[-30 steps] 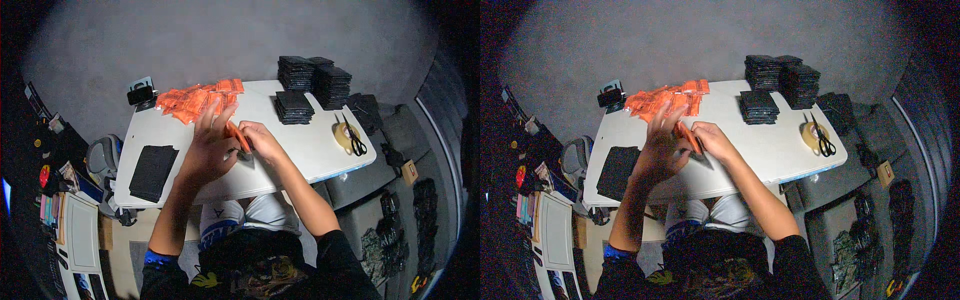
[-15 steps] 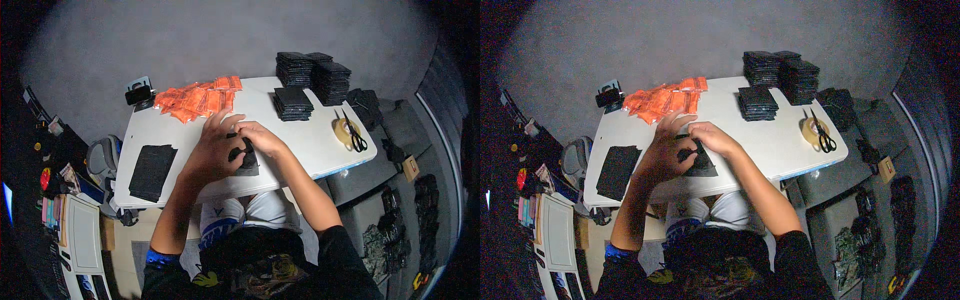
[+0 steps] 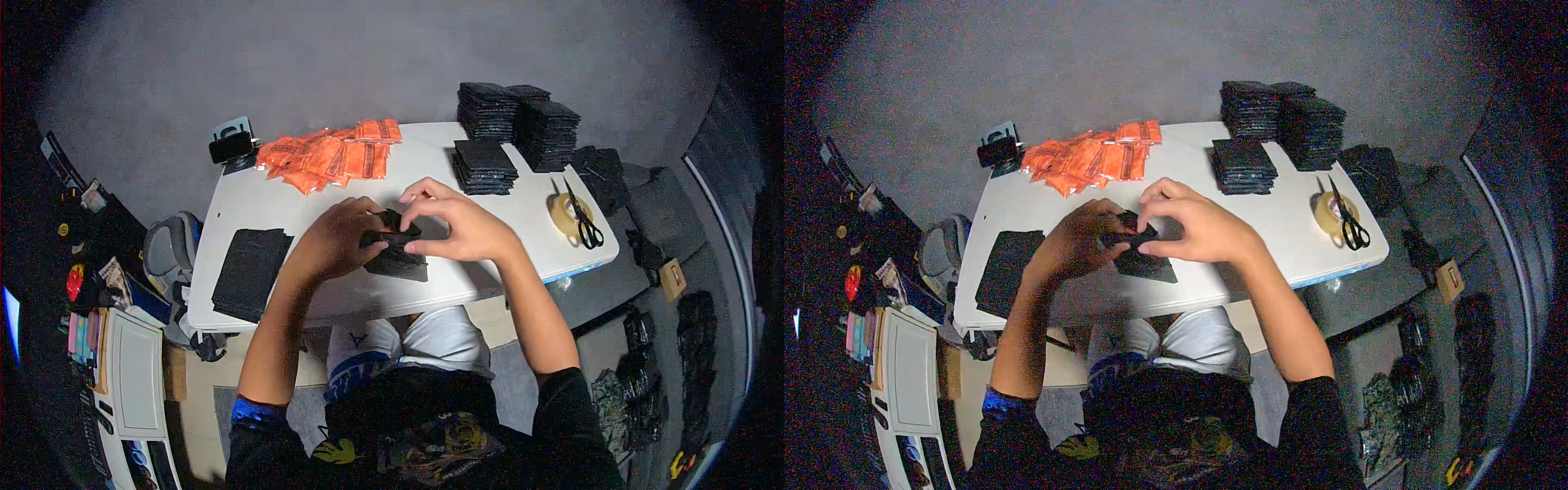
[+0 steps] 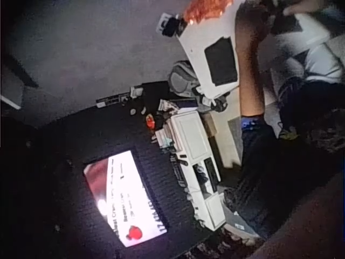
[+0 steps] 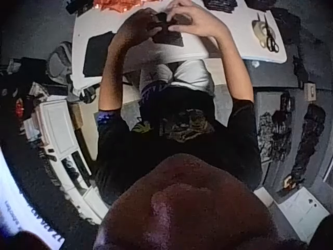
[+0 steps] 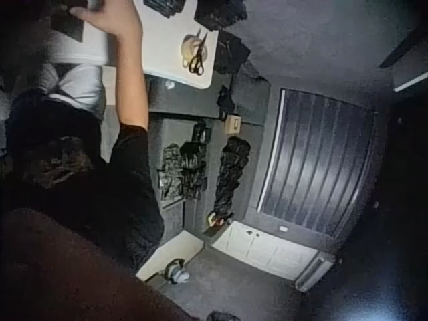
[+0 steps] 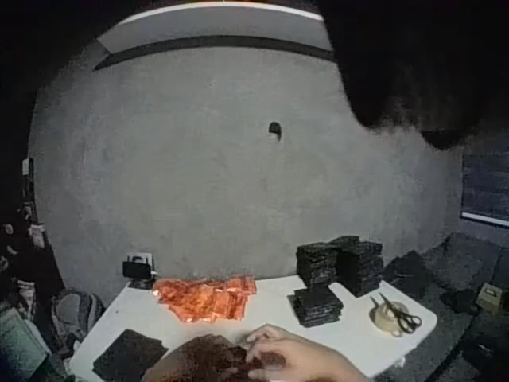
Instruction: Place items into black poly mailers and seal them.
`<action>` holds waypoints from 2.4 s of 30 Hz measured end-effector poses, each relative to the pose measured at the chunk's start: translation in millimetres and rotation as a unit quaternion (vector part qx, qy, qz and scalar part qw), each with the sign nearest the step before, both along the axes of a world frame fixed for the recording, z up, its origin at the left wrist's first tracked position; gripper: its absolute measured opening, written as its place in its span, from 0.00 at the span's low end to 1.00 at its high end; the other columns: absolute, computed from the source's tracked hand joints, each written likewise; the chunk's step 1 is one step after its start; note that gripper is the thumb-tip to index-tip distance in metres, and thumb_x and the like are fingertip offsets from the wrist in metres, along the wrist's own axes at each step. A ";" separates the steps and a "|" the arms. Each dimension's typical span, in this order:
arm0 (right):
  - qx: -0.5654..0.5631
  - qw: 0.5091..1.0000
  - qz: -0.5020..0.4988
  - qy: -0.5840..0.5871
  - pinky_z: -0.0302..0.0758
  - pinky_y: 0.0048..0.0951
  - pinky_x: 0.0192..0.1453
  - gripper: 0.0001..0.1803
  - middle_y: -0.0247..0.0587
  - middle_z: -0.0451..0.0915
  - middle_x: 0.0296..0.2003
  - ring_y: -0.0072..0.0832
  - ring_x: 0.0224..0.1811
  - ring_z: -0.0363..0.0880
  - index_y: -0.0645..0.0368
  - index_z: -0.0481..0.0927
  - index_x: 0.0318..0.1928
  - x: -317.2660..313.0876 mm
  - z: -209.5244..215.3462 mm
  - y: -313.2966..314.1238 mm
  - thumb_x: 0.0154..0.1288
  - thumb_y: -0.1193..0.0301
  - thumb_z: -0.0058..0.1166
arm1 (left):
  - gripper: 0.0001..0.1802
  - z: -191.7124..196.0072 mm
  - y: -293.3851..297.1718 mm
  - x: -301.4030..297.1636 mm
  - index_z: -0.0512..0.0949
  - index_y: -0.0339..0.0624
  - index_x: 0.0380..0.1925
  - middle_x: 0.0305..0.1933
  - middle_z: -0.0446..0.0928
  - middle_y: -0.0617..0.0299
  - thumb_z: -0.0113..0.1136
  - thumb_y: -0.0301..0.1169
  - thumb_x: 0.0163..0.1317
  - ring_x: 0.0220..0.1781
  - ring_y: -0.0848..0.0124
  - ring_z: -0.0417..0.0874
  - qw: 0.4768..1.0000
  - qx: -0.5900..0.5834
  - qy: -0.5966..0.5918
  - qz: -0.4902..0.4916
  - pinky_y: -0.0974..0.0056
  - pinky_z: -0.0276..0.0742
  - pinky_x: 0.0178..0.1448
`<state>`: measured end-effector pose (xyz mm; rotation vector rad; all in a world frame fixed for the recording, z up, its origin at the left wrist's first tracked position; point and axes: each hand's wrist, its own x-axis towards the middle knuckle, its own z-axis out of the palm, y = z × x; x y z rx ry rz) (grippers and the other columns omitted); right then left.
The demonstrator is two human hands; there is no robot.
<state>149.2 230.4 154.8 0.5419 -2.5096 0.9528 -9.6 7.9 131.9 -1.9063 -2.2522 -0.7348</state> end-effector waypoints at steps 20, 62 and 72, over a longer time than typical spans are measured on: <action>0.099 0.995 0.000 0.000 0.86 0.33 0.33 0.10 0.45 0.82 0.54 0.40 0.51 0.86 0.65 0.84 0.41 0.7 28.7 29.1 0.60 0.74 0.68 | 0.18 24.9 -14.0 -8.8 0.85 0.36 0.43 0.55 0.78 0.59 0.78 0.24 0.50 0.59 0.55 0.81 0.996 0.025 -0.078 -0.041 0.55 0.81 0.62; -0.247 0.966 -0.079 -0.018 0.78 0.21 0.42 0.05 0.20 0.68 0.31 0.11 0.33 0.70 0.57 0.76 0.43 -14.0 -18.4 59.9 0.72 0.76 0.59 | 0.29 -104.0 -10.3 -21.7 0.78 0.19 0.57 0.49 0.84 0.49 0.77 0.33 0.66 0.41 0.61 0.90 0.789 0.154 -0.594 0.024 0.59 0.90 0.56; 0.055 0.962 -0.228 0.142 0.64 0.53 0.79 0.14 0.48 0.78 0.68 0.54 0.72 0.71 0.62 0.82 0.35 -13.5 -10.4 7.9 0.51 0.68 0.72 | 0.25 -104.3 8.8 -24.0 0.82 0.34 0.60 0.50 0.87 0.55 0.77 0.34 0.67 0.43 0.67 0.90 0.867 0.213 -0.432 0.129 0.60 0.89 0.54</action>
